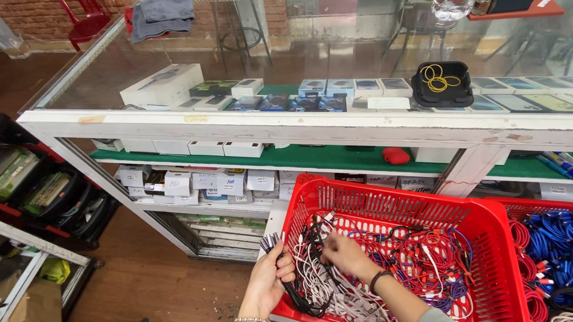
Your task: The person coils loose charging cables one at a time and sorts them by color into red plastic baskets on the counter, gathering coiled white cables into a bundle in one hand and placing coiled blue and black cables into separate baskets.
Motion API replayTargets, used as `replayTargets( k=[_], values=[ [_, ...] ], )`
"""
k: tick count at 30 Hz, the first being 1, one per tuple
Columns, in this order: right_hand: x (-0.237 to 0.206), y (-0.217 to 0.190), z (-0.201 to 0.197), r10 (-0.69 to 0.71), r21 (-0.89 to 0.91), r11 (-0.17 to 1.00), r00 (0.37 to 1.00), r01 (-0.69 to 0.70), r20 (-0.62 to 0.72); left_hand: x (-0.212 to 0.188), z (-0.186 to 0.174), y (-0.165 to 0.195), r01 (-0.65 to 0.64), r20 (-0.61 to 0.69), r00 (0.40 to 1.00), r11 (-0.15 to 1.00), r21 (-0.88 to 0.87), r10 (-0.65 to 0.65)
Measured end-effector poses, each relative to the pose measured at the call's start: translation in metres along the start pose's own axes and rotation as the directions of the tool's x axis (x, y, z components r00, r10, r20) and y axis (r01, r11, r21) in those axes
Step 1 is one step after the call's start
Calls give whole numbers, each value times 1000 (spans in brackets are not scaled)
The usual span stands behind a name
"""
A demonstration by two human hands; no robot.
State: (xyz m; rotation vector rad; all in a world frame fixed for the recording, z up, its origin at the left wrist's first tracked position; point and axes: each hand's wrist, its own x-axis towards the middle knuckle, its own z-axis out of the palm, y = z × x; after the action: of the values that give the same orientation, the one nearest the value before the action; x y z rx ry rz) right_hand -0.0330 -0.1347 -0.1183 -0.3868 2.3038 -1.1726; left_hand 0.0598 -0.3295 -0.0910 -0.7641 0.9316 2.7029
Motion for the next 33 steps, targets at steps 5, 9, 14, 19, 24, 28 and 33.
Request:
replayTargets(
  k=[5, 9, 14, 19, 24, 28, 33],
  values=[
    [-4, -18, -50, -159, 471, 868, 987, 156, -34, 7, 12, -4, -3, 23, 1000, 1000, 30, 3],
    [-35, -45, -91, -384, 324, 867, 922, 380, -52, 10, 27, -6, -24, 96, 995, 998, 51, 19],
    [-67, -67, -131, -373, 46, 922, 915, 383, -153, 3, 46, -13, -33, 169, 985, 999, -30, 38],
    [-62, -76, -103, -366, 172, 912, 928, 373, -72, -4, 71, -28, -109, 87, 990, 993, -49, 113],
    [-68, -84, -29, -304, -104, 953, 886, 286, -349, -3, 84, -40, -233, 36, 972, 972, -28, 234],
    [-69, -85, -8, -687, -414, 721, 653, 556, -320, 4, 68, -37, -136, -126, 983, 991, 10, 136],
    [-26, -62, -41, -47, 307, 946, 982, 103, -186, 12, 41, -19, -259, -93, 960, 964, 50, 263]
  ],
)
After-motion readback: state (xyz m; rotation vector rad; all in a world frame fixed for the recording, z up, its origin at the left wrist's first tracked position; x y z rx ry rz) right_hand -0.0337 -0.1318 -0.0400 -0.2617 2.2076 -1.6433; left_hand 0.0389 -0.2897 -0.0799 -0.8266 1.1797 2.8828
